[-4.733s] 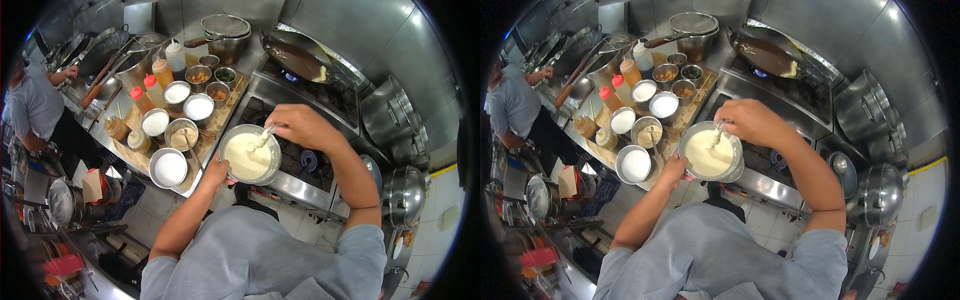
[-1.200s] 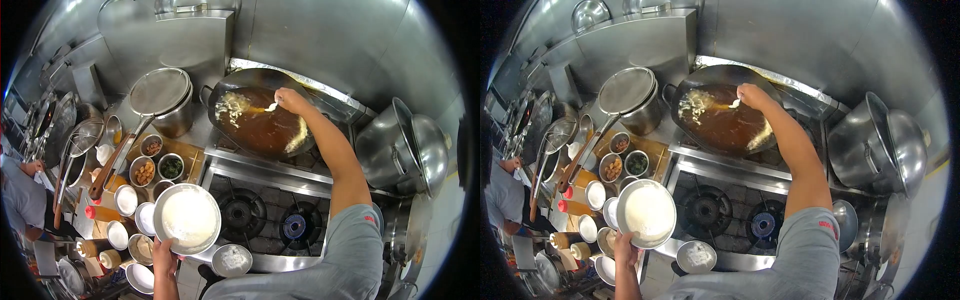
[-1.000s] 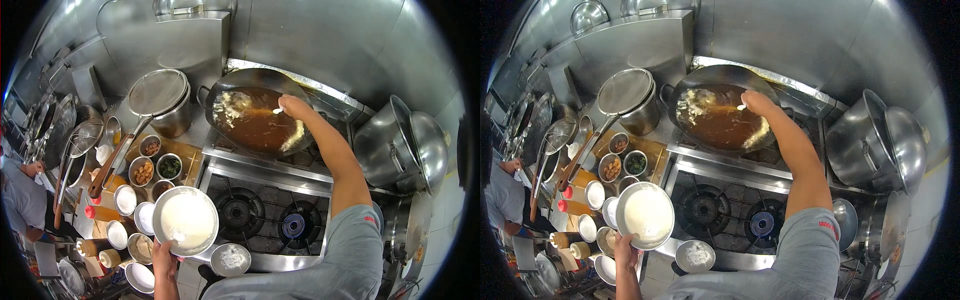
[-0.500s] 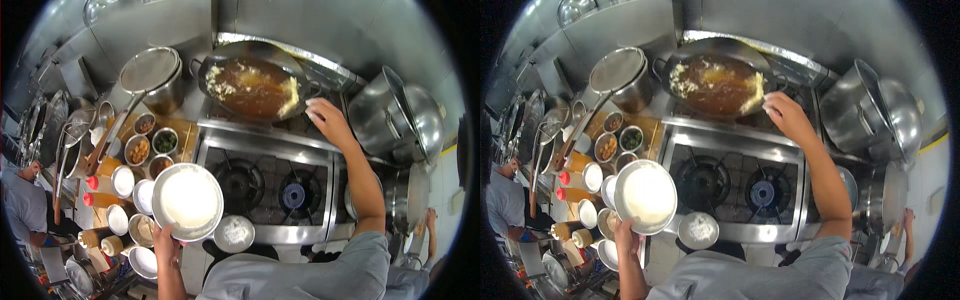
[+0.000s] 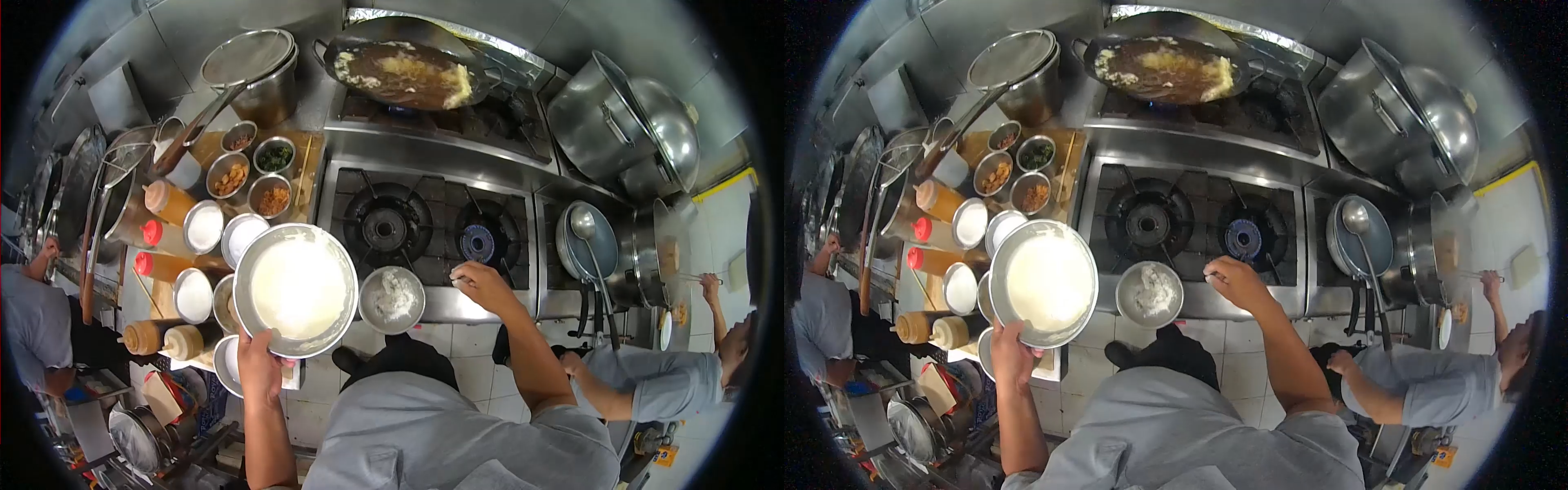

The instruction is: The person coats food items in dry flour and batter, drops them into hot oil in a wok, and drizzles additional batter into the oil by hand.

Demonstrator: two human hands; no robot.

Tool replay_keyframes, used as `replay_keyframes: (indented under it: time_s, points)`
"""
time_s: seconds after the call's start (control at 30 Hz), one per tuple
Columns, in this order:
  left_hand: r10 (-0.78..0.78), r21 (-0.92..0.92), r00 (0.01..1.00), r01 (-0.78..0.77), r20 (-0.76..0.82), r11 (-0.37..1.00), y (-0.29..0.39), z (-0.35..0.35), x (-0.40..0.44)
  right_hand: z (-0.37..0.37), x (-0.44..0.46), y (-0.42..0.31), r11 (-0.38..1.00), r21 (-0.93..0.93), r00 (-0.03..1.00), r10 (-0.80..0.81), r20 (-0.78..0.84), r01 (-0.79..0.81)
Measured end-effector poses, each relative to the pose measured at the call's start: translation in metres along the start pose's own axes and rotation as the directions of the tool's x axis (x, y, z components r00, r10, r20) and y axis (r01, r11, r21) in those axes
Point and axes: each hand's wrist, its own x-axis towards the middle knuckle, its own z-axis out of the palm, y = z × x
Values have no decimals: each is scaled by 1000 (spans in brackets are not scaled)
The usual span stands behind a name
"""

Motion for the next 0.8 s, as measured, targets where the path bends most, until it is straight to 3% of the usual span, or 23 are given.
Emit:
replay_keyframes:
  time_s: [0.07,0.1,0.13,0.2,0.27,0.47,0.6,0.7,0.8]
  points:
    - [16,3,999,-16,-49,1000,-1,-4,-10,7,-3,-3,999,-39,1000,21,13,-20]
    - [17,26,995,-15,-96,1000,-3,-6,-13,14,0,4,984,-163,997,-75,-31,69]
    - [17,55,989,-9,-147,998,-7,-13,-20,20,-1,8,996,-78,999,-42,-31,40]
    - [20,69,994,-13,-104,998,-9,-26,-28,24,5,-3,997,-74,999,24,25,-22]
    - [35,65,996,-30,-87,997,-9,-34,-35,40,12,-2,990,-118,997,-73,11,74]
    - [36,51,993,-30,-117,998,-15,-42,-55,96,31,-10,932,-336,983,-87,163,138]
    - [41,36,992,-37,-117,999,-21,-47,-62,131,41,4,877,-476,972,50,228,67]
    - [32,42,993,-28,-114,999,-25,-50,-65,145,48,16,857,-516,989,78,123,-3]
    - [27,1,989,-27,-146,1000,-28,-46,-69,152,46,16,890,-456,999,-29,-28,13]
